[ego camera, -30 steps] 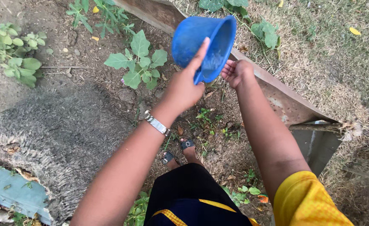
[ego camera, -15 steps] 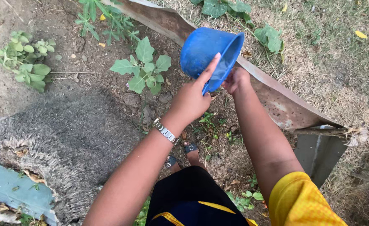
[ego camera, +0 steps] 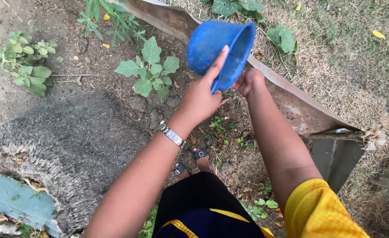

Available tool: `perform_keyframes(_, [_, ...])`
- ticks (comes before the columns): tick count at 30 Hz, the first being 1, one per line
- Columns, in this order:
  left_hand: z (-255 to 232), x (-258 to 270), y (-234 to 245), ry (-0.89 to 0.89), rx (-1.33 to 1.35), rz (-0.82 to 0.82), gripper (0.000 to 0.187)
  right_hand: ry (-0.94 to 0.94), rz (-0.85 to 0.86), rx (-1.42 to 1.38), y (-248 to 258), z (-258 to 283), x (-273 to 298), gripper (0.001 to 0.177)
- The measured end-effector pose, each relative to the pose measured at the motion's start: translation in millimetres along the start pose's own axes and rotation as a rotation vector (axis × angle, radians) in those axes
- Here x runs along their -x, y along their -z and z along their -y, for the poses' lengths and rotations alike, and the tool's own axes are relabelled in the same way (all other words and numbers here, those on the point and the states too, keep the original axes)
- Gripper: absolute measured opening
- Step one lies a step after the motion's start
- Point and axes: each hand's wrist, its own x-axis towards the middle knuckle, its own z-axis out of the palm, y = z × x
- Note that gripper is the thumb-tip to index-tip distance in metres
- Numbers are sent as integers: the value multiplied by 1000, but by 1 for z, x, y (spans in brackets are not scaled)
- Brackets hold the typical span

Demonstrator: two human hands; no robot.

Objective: The person waters plants in a garden using a blue plastic scoop to pour water from a bucket onto individual plants.

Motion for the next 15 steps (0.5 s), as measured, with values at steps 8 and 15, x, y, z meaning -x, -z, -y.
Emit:
perform_keyframes(8, [15,4,17,47,-1,-39,105,-36,-100,177,8,4,-3,26])
perform_keyframes(15, [7,9,23,59,84,-49,104,-4,-44,103,5,5,-6,25])
